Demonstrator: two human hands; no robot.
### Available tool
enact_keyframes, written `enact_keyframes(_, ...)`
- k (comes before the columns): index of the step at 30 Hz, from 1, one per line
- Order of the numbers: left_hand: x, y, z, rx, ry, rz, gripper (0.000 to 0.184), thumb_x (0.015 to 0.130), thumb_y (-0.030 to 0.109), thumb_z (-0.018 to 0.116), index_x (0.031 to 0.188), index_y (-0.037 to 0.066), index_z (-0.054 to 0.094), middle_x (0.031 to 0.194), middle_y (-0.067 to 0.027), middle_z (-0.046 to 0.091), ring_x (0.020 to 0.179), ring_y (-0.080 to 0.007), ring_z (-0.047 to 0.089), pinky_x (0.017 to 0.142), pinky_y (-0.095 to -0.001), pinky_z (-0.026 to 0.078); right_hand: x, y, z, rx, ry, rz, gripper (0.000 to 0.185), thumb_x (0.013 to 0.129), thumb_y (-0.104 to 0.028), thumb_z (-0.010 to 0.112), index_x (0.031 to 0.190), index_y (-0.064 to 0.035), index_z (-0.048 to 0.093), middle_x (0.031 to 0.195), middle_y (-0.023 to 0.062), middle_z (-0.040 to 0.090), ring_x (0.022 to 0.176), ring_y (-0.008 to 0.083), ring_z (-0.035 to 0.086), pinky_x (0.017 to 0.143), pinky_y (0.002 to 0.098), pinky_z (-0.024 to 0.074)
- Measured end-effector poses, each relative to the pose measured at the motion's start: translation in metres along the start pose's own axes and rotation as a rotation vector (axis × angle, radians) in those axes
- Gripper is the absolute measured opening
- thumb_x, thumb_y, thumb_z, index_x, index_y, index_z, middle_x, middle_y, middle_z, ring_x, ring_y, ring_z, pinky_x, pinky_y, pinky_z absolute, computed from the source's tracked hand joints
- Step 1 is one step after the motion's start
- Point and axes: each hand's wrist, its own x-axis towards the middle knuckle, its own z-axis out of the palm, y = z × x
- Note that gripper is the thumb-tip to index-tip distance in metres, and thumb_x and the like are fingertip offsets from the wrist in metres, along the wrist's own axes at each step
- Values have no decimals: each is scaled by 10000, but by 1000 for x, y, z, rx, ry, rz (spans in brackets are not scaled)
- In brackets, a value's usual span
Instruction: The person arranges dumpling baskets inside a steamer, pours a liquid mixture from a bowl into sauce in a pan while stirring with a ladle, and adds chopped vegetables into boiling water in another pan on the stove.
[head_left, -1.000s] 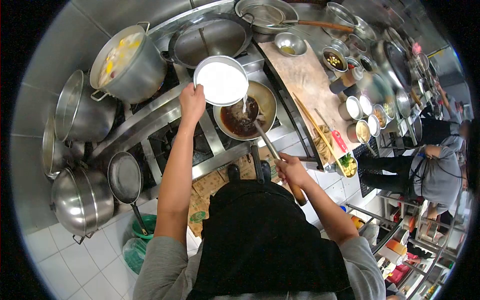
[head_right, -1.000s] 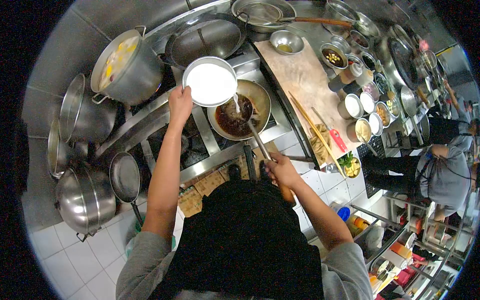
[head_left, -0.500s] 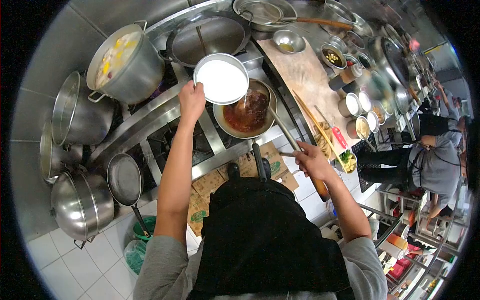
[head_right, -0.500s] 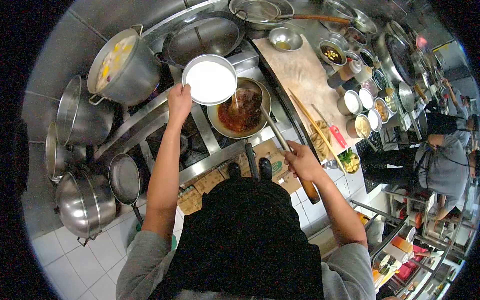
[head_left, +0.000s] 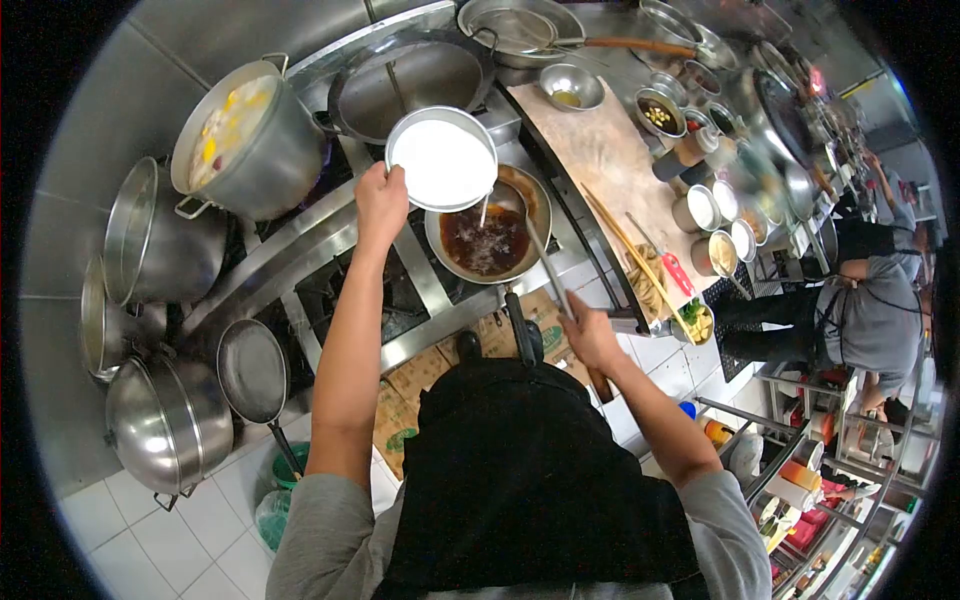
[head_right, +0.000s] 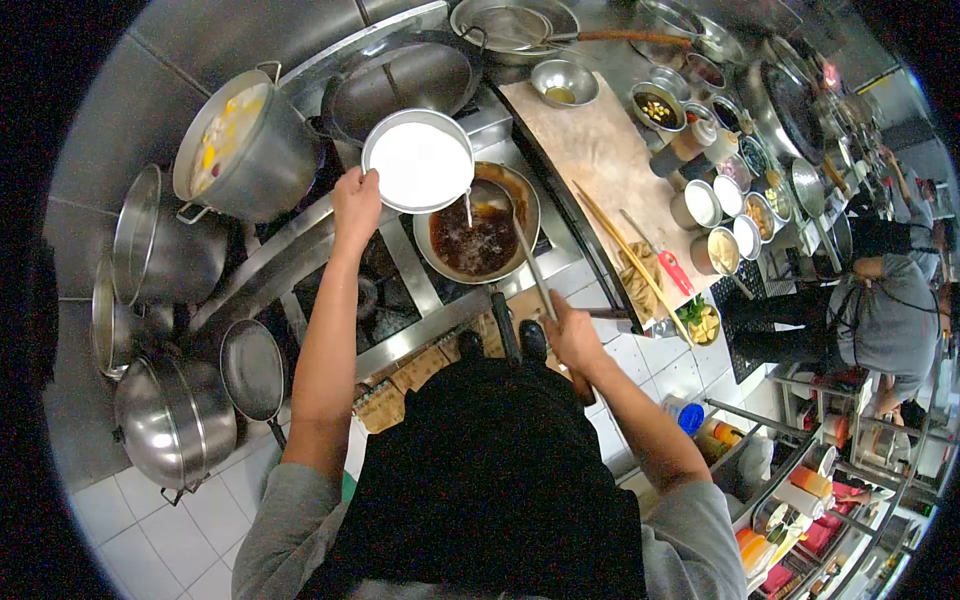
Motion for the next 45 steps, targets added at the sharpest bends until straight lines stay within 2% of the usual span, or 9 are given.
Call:
enact_keyframes(3, 0, 5, -3, -17, -24, -15, 324, 906, 198, 560, 760, -90, 535, 705, -297, 563, 659, -429, 564, 652, -482, 425, -4, -22, -3, 812, -332, 452, 413, 994, -204, 595, 1355, -16, 522, 750, 70, 600, 564, 146, 571, 484, 308, 478)
enact_keyframes(6, 2, 2, -4, 12, -25, 12, 325, 907, 198, 560, 759, -90, 537, 704, -297, 566, 656, -422, 572, 648, -479, 428, -4, -30, -15, 1138, -386, 552, 303, 1011, -197, 580, 1267, -36, 555, 769, -15, 533, 530, 69, 461, 452, 244, 412)
enact_keyframes(22, 4, -2, -1, -14, -61, 6, 333, 915, 206, 540, 768, -92, 555, 730, -309, 580, 689, -447, 592, 669, -490, 439, -12, -61, -83, 296, -104, 224, 479, 957, -173, 604, 1421, -76, 532, 712, 45, 588, 529, 101, 550, 454, 282, 472)
enact_keyframes(27, 5, 4, -2, -1, -21, 67, 321, 920, 208, 543, 795, -85, 584, 741, -305, 600, 712, -451, 616, 666, -492, 453, -2, -26, -58, -173, 158, -181, 532, 908, -147, 626, 1389, 46, 507, 905, 340, 657, 854, 495, 664, 763, 490, 541)
enact_keyframes(31, 6, 16, -6, 9, -87, 7, 323, 922, 210, 533, 797, -84, 580, 773, -322, 602, 762, -484, 615, 687, -505, 454, 2, -7, -19, -152, 92, -19, 567, 887, -113, 611, 1416, 35, 474, 890, 367, 633, 863, 522, 640, 780, 525, 532)
enact_keyframes(32, 9, 14, -6, 36, -65, 13, 321, 916, 215, 546, 806, -84, 586, 767, -313, 605, 743, -455, 622, 681, -493, 455, 3, 14, 1, -143, 196, -203, 520, 920, -118, 593, 1408, 28, 488, 776, 283, 664, 725, 436, 675, 664, 493, 542)
enact_keyframes(35, 15, -3, 6, 60, -27, 8, 316, 904, 222, 559, 822, -81, 596, 751, -289, 611, 685, -396, 622, 664, -471, 451, -11, -26, 4, 597, -181, 352, 372, 990, -164, 573, 1333, -18, 565, 694, 2, 549, 545, 88, 521, 453, 272, 448)
enact_keyframes(39, 14, 6, 3, -4, -58, 31, 334, 914, 225, 535, 799, -85, 581, 762, -315, 609, 746, -471, 607, 702, -504, 454, -11, -33, -15, 1111, -316, 537, 201, 997, -197, 582, 1161, -80, 585, 777, -17, 553, 532, 58, 463, 441, 226, 400)
enact_keyframes(45, 20, -5, 1, 48, -42, 3, 344, 911, 222, 547, 783, -97, 552, 772, -309, 603, 723, -462, 590, 699, -503, 436, -15, -55, -50, 765, -281, 433, 391, 985, -156, 572, 1355, -34, 536, 759, 5, 539, 514, 71, 488, 436, 259, 457)
